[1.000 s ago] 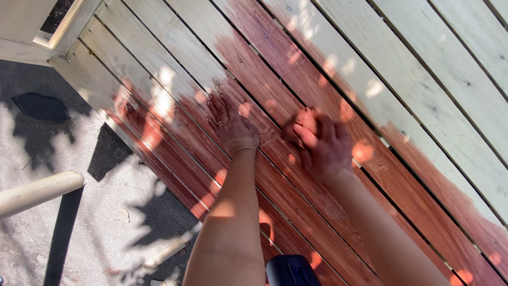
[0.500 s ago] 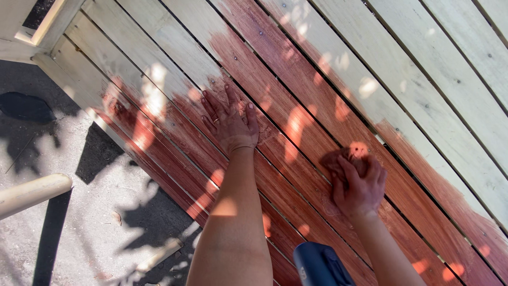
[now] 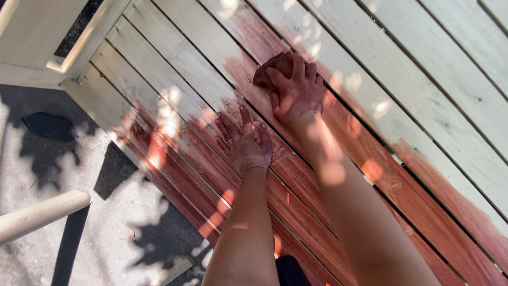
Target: The person applies a reddish-brown stain to a slatted wooden furniture frame, rubbing the liquid into the planks with a cloth held in one hand while steadying the surface with the other. They periodically dip the cloth into a bowl of stain and continue coating the remaining bare wood sections.
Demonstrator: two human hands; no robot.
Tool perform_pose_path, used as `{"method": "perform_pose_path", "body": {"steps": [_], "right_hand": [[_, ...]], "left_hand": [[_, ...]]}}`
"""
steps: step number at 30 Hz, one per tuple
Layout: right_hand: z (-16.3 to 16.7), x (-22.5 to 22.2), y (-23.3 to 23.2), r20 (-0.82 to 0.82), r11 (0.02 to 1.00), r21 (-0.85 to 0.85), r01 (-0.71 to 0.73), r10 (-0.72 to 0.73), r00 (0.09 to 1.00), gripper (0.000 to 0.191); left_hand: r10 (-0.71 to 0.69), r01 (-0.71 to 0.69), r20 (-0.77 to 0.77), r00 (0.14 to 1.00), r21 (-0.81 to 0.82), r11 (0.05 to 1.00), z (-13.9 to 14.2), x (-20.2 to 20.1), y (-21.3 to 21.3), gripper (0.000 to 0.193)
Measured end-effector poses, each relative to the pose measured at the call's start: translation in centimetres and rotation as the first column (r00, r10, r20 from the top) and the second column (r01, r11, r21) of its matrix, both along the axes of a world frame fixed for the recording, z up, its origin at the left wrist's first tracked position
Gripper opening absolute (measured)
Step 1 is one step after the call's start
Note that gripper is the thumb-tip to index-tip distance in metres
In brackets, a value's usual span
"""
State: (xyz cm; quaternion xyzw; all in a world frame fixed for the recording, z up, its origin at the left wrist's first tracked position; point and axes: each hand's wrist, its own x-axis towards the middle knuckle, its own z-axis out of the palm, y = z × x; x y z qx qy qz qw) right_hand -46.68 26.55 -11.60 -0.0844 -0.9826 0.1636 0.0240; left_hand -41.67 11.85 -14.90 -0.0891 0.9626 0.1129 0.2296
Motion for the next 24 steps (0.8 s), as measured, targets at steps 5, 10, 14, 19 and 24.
{"method": "perform_pose_path", "body": {"steps": [5,10,14,19,24], "right_hand": [[0.3,6.3,1.8,-0.145,1.0,-0.014,0.02,-0.022,0.989,0.05],[0.9,16.5,7.6,-0.163,0.973,0.077,0.217,-0.203,0.966,0.052],[0.6,25.0,10.4,-0.161,0.919,0.049,0.392,-0.38,0.911,0.057],[-2.0,37.4,14.7,-0.347,0.734,-0.024,0.678,-0.643,0.683,0.05],[-2.9,50.9,21.6,-0.362,0.495,-0.147,0.857,-0.833,0.419,0.042]], "left_hand": [[-0.033,0.033,-0.2,0.979,-0.001,0.999,-1.1,0.3,-0.5,0.069],[-0.181,0.179,-0.293,0.939,-0.033,0.983,-1.5,1.3,-0.4,0.072],[-0.401,0.44,-0.428,0.81,-0.01,0.898,-1.3,4.4,5.5,0.068],[-0.576,0.663,-0.379,0.724,0.151,0.733,-1.0,12.8,17.7,0.072],[-0.605,0.68,-0.338,0.721,0.175,0.712,-1.0,18.9,23.8,0.079]]}}
